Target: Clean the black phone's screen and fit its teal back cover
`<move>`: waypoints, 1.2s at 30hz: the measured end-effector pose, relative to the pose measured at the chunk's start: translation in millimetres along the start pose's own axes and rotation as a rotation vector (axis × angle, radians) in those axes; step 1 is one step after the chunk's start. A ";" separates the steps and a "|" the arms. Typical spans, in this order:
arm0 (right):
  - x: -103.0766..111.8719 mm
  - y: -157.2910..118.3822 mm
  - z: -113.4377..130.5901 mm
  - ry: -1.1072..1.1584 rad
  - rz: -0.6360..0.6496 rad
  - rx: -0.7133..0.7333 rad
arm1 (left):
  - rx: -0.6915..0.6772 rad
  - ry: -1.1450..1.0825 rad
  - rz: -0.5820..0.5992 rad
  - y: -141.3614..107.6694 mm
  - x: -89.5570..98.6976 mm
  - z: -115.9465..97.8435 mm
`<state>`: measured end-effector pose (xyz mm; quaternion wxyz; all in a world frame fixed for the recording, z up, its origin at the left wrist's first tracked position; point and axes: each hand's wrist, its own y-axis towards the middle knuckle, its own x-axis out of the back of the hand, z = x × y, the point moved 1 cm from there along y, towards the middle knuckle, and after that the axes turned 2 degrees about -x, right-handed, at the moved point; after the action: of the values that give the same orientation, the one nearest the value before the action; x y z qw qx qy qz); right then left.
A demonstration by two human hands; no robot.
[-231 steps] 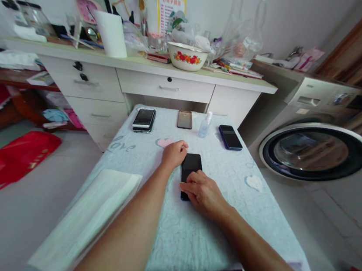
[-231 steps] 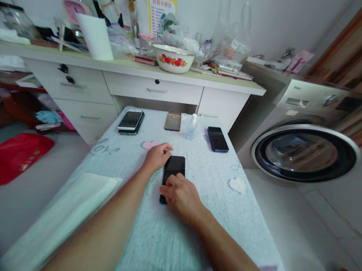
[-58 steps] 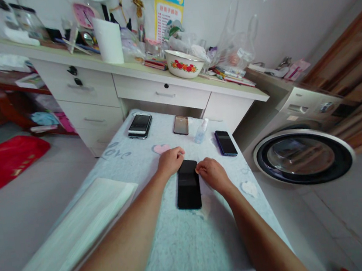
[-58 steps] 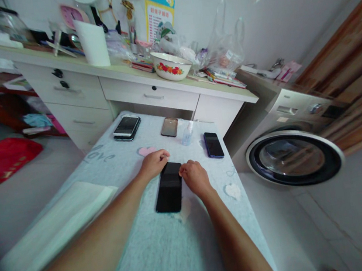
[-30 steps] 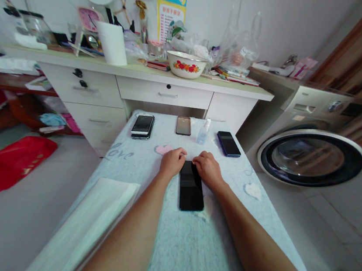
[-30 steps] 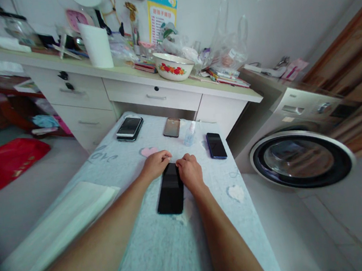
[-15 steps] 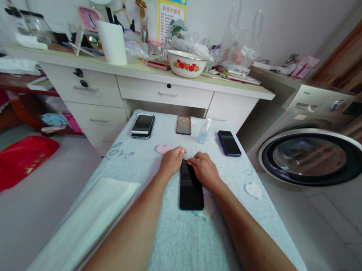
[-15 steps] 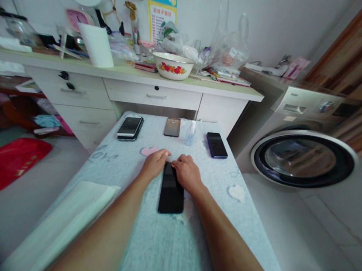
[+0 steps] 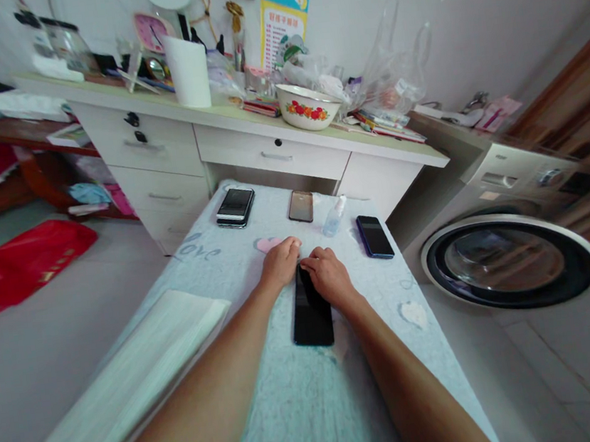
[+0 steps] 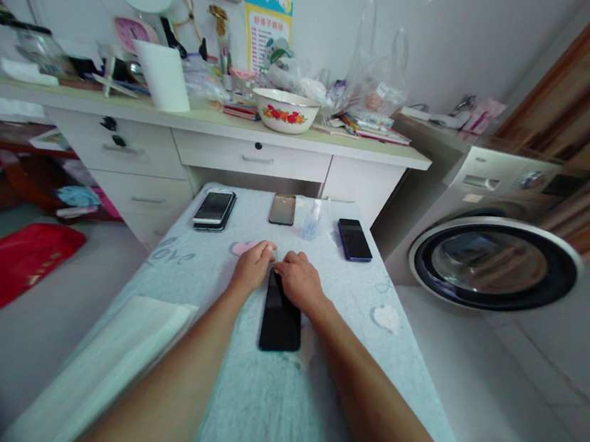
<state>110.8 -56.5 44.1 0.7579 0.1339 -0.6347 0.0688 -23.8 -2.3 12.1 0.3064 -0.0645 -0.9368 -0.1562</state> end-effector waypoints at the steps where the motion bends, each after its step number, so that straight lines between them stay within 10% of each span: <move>1: -0.2 1.4 1.7 -0.003 0.005 0.007 | -0.002 -0.002 0.002 -0.2 0.2 0.0; 36: 15.0 -61.4 24.6 0.198 0.139 0.342 | -0.011 0.006 0.041 -5.0 1.2 -3.3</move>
<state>107.2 -123.3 55.7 0.7762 0.2091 -0.5439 0.2407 -23.9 -8.0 14.1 0.3119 -0.0847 -0.9335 -0.1550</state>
